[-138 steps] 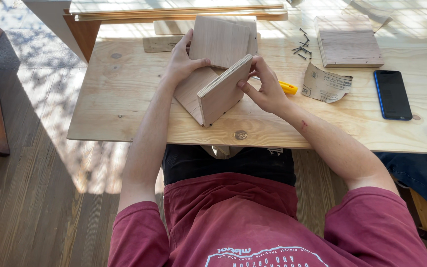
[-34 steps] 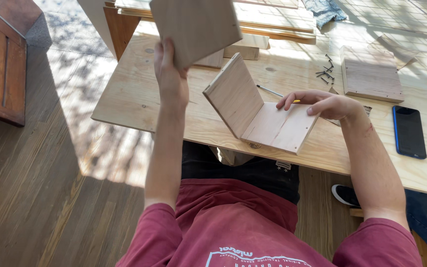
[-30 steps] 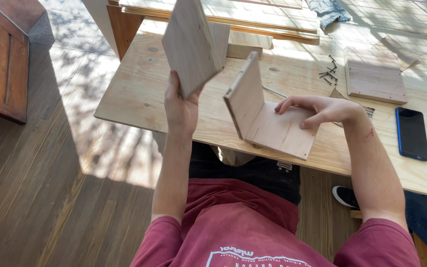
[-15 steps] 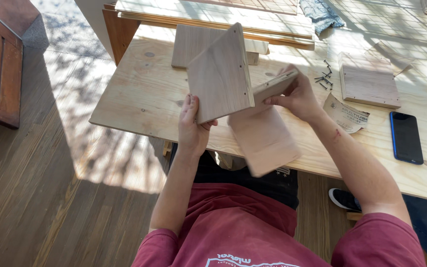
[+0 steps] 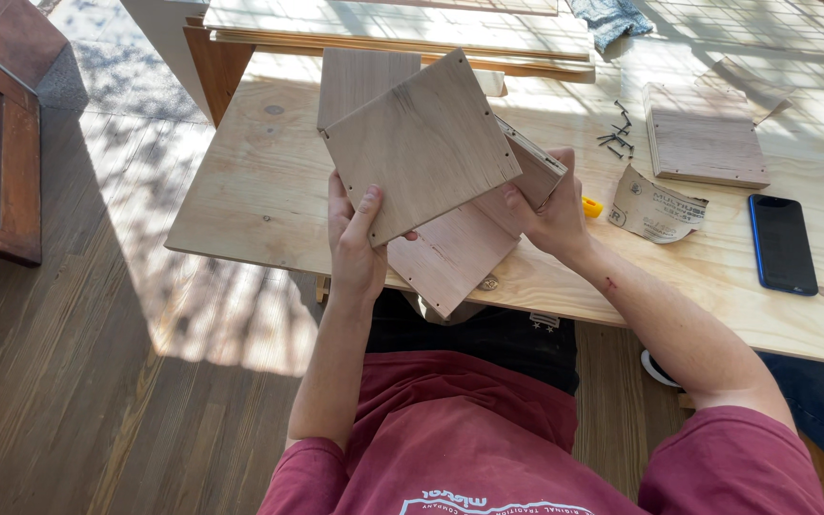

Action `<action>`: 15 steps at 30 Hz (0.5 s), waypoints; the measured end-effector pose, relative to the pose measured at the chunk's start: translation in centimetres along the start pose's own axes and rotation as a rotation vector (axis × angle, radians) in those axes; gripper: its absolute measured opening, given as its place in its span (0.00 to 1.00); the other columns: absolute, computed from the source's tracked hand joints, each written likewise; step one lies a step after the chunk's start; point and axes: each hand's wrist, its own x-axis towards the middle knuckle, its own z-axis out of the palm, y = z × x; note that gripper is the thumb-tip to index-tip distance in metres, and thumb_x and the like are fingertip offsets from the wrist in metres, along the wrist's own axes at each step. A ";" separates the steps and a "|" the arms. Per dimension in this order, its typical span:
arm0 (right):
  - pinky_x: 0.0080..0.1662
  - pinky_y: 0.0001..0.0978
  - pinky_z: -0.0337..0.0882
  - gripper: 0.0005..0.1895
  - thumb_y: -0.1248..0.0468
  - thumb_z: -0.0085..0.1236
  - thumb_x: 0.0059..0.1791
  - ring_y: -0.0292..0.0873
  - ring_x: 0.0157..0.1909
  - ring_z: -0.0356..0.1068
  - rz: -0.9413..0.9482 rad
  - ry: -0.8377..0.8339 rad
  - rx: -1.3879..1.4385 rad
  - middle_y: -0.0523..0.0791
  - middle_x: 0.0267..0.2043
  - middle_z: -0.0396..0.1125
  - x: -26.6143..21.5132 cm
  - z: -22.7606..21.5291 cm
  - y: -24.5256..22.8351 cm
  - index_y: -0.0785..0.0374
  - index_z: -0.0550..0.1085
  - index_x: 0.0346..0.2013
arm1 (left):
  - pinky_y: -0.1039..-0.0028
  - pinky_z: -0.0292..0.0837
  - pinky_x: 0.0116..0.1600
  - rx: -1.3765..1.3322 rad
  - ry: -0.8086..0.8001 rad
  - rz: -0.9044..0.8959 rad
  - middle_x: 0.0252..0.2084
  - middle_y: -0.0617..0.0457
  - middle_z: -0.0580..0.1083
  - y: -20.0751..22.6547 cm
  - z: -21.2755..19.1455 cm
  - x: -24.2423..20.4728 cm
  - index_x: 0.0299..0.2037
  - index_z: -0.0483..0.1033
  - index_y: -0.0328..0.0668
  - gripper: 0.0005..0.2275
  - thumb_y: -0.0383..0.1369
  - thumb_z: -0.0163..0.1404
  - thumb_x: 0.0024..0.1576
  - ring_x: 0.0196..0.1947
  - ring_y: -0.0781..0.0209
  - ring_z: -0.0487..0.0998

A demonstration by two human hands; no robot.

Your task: The person aligns wooden boards to form corners and uses a manual screwdriver to drive screws into the wood. They hold the boards together by hand while tightening multiple screws to assemble a box structure.

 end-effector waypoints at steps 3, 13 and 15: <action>0.47 0.64 0.75 0.36 0.61 0.75 0.60 0.77 0.49 0.81 -0.033 0.058 -0.018 0.66 0.54 0.77 -1.2 1.4 0.0 0.60 0.63 0.77 | 0.64 0.98 0.34 0.008 -0.006 -0.001 0.56 0.39 0.83 -0.1 0.7 -0.1 0.82 0.65 0.46 0.23 0.34 0.56 0.78 0.44 0.46 0.95; 0.52 0.63 0.78 0.55 0.40 0.57 0.66 0.66 0.47 0.70 -0.294 -0.021 -0.058 0.58 0.62 0.57 0.0 1.1 -3.2 0.59 0.46 1.00 | 0.60 0.98 0.38 -0.003 -0.032 0.036 0.60 0.42 0.82 -2.0 -3.1 2.3 0.89 0.61 0.59 0.30 0.33 0.55 0.76 0.49 0.45 0.94; 0.48 0.47 0.74 0.54 0.42 0.57 0.65 0.51 0.44 0.66 -0.333 -0.006 -0.018 0.51 0.58 0.55 -0.1 0.7 0.0 0.60 0.47 0.99 | 0.55 0.93 0.60 0.035 -0.092 0.122 0.69 0.47 0.84 -4.0 -5.5 3.7 0.90 0.66 0.62 0.31 0.34 0.57 0.74 0.62 0.50 0.91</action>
